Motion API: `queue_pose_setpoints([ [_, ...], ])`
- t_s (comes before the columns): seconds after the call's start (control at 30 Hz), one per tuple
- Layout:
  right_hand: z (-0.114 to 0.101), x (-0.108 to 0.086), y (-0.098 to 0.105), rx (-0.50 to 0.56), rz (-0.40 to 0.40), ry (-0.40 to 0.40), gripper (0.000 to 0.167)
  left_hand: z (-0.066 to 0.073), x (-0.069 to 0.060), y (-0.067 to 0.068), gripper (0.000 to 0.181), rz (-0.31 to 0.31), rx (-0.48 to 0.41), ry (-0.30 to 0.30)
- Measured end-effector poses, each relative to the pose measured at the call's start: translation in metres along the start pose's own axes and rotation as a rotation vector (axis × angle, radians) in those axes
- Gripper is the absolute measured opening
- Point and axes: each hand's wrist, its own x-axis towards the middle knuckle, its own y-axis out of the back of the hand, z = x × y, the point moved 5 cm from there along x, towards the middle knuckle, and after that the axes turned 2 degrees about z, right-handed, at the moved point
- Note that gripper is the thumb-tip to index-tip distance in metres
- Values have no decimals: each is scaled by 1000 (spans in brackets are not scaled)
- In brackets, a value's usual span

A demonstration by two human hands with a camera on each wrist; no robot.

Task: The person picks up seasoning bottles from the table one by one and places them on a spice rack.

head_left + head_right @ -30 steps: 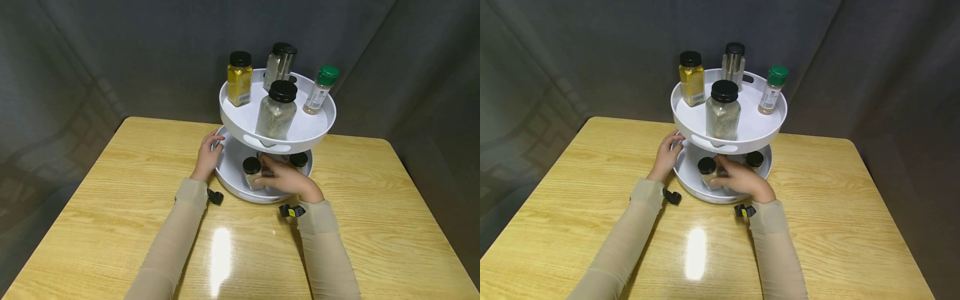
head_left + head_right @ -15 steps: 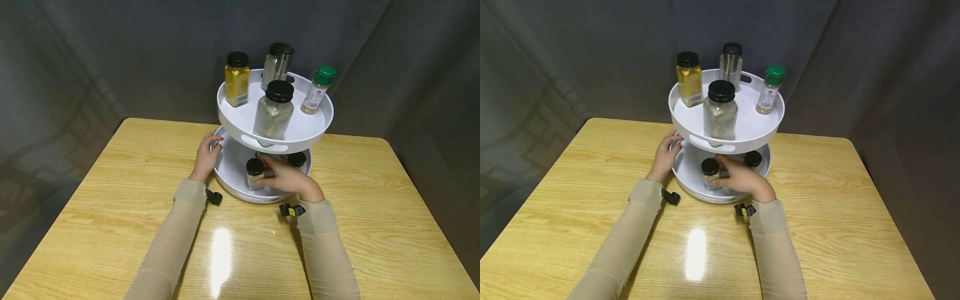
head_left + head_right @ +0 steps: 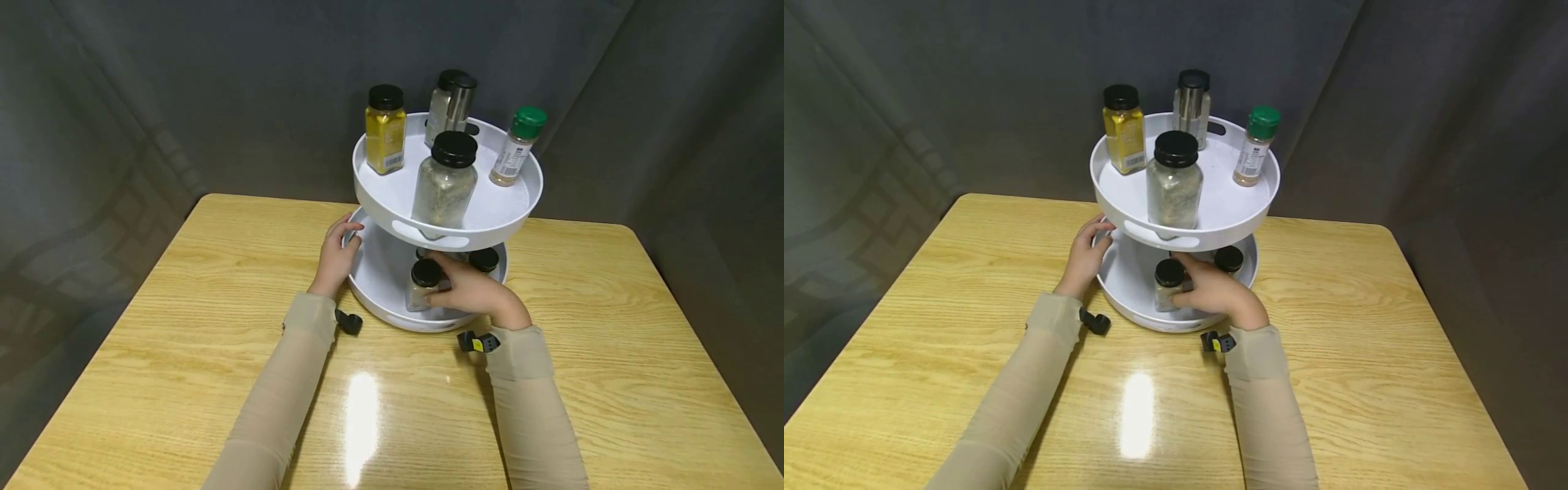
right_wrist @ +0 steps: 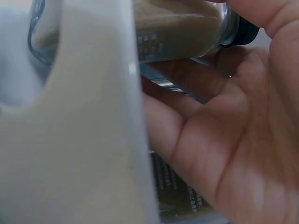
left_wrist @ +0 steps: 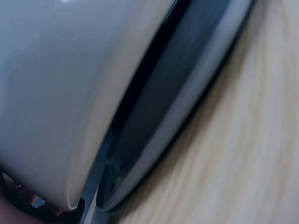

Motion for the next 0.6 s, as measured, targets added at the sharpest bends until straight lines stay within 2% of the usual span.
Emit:
queue_pose_setpoints([
  [0.6,-5,-2,4,-45,9,17,81,0,0,0,24,1,-8,1],
])
